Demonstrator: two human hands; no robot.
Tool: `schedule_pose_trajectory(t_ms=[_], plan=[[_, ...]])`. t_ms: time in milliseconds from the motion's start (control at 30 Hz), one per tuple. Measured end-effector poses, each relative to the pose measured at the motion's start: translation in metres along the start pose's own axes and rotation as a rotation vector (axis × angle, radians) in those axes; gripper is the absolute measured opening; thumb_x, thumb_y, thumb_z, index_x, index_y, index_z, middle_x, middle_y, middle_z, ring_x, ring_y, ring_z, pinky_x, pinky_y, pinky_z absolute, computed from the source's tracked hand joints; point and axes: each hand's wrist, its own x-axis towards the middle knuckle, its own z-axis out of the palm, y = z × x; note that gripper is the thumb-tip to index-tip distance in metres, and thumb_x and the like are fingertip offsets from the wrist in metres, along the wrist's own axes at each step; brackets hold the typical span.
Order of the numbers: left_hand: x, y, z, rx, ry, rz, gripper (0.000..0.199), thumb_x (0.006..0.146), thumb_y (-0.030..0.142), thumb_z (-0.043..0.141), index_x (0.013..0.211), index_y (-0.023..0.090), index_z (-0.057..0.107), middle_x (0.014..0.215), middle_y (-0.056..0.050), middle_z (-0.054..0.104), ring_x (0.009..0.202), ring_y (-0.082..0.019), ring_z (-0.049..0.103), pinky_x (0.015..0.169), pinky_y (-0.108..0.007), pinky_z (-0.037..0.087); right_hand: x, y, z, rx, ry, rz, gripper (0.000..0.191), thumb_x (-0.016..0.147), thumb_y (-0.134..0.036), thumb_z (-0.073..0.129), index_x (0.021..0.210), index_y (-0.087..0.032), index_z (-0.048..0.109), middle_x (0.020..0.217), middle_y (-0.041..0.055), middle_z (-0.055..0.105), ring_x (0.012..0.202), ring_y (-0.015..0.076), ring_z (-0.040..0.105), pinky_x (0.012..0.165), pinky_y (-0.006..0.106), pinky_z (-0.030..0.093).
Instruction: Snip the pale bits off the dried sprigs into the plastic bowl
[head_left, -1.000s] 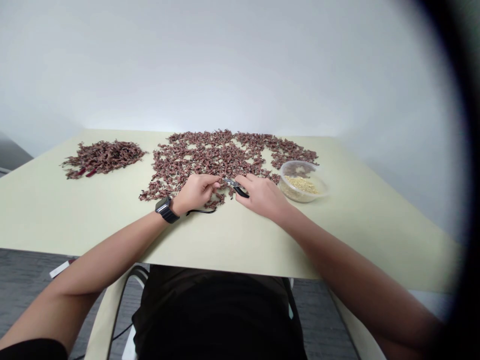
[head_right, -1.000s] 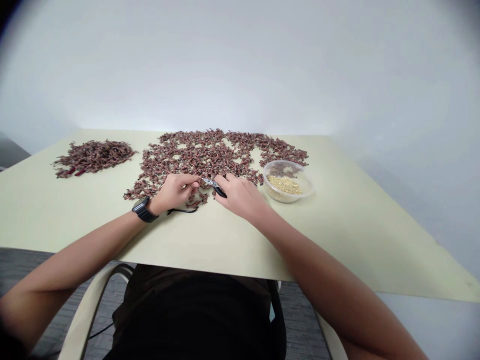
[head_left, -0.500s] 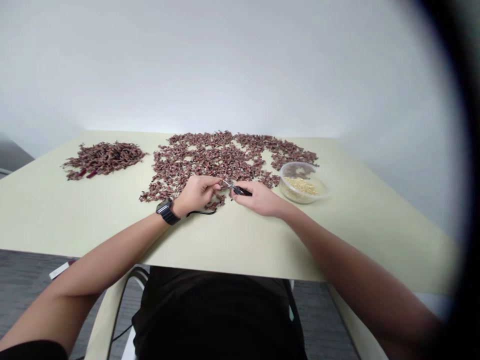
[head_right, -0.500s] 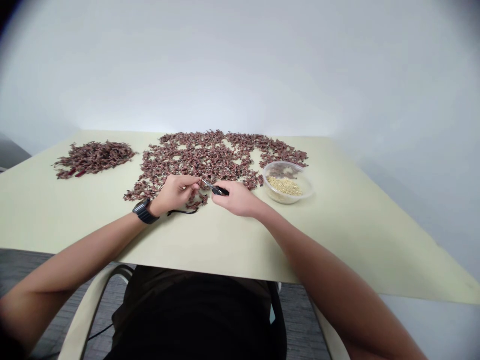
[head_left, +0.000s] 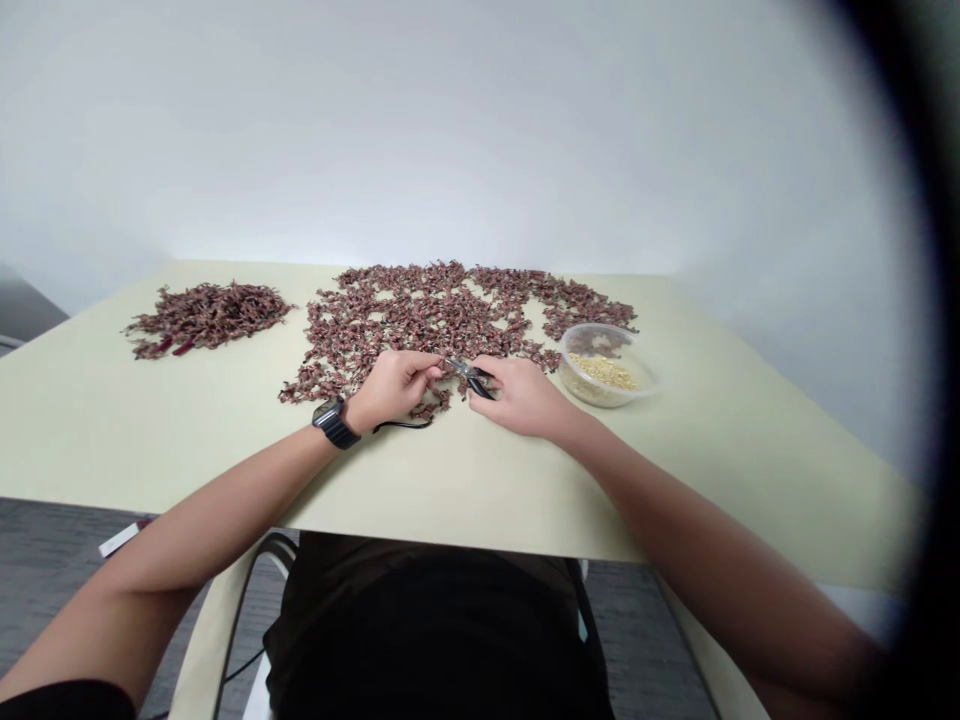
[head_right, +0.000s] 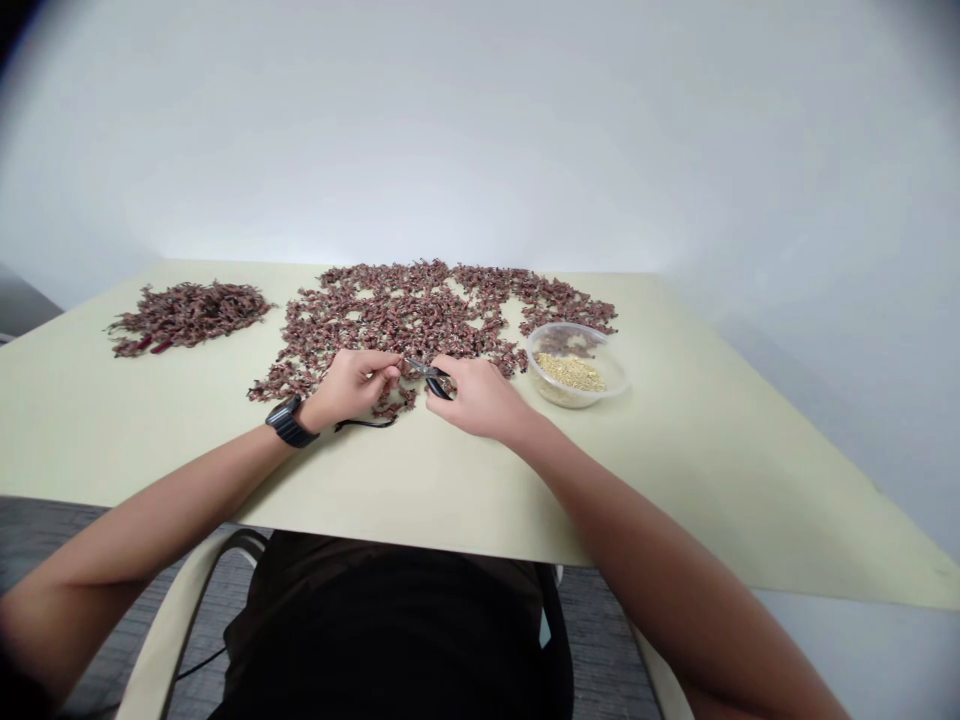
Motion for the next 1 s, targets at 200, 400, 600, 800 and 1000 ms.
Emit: schedule_pose_trajectory(t_ms=[200,400,600,800,1000], plan=[[-0.001,-0.005,0.001,0.03,0.0,0.034,0.027,0.093,0.013,0.048,0.068,0.016,0.056,0.063,0.0,0.058,0.059,-0.011,0.05,0.061,-0.024,0.035,0.0,0.002,0.003,0.108,-0.047,0.06,0.012,0.083,-0.031,0.061,0.09,-0.023,0.064,0.066,-0.0038,0.056,0.06,0.0137,0.049,0.061,0.027,0.031],[-0.002,-0.008,0.003,0.013,0.047,0.056,0.023,0.089,0.007,0.049,0.074,0.016,0.064,0.071,-0.002,0.066,0.066,-0.012,0.059,0.065,-0.024,0.04,0.004,-0.001,-0.005,0.382,-0.173,0.068,0.015,0.086,-0.033,0.059,0.088,-0.02,0.066,0.079,0.0003,0.059,0.071,0.0146,0.049,0.064,0.027,0.035],[-0.003,-0.011,0.005,0.003,0.071,0.065,0.023,0.091,0.009,0.05,0.081,0.017,0.069,0.077,-0.003,0.072,0.07,-0.013,0.064,0.067,-0.024,0.044,0.002,-0.001,-0.009,0.903,-0.474,0.367,0.022,0.09,-0.04,0.057,0.102,-0.022,0.062,0.066,-0.0066,0.024,0.053,0.0103,0.018,0.045,0.024,0.014],[-0.003,-0.004,0.001,0.012,0.023,0.0,0.023,0.098,0.022,0.051,0.08,0.017,0.066,0.069,0.0,0.063,0.064,-0.012,0.055,0.063,-0.026,0.038,0.002,0.002,-0.002,0.985,-0.416,0.406,0.02,0.089,-0.041,0.061,0.099,-0.023,0.061,0.068,-0.0066,0.021,0.055,0.0102,0.014,0.044,0.023,0.011],[0.008,-0.025,-0.014,0.067,0.066,-0.198,0.042,0.1,0.044,0.052,0.069,0.017,0.059,0.059,0.001,0.051,0.055,-0.011,0.041,0.057,-0.028,0.032,0.004,0.007,-0.003,0.976,-0.36,0.412,0.024,0.09,-0.045,0.061,0.099,-0.023,0.063,0.069,-0.0061,0.021,0.057,0.0104,0.012,0.045,0.024,0.009]])
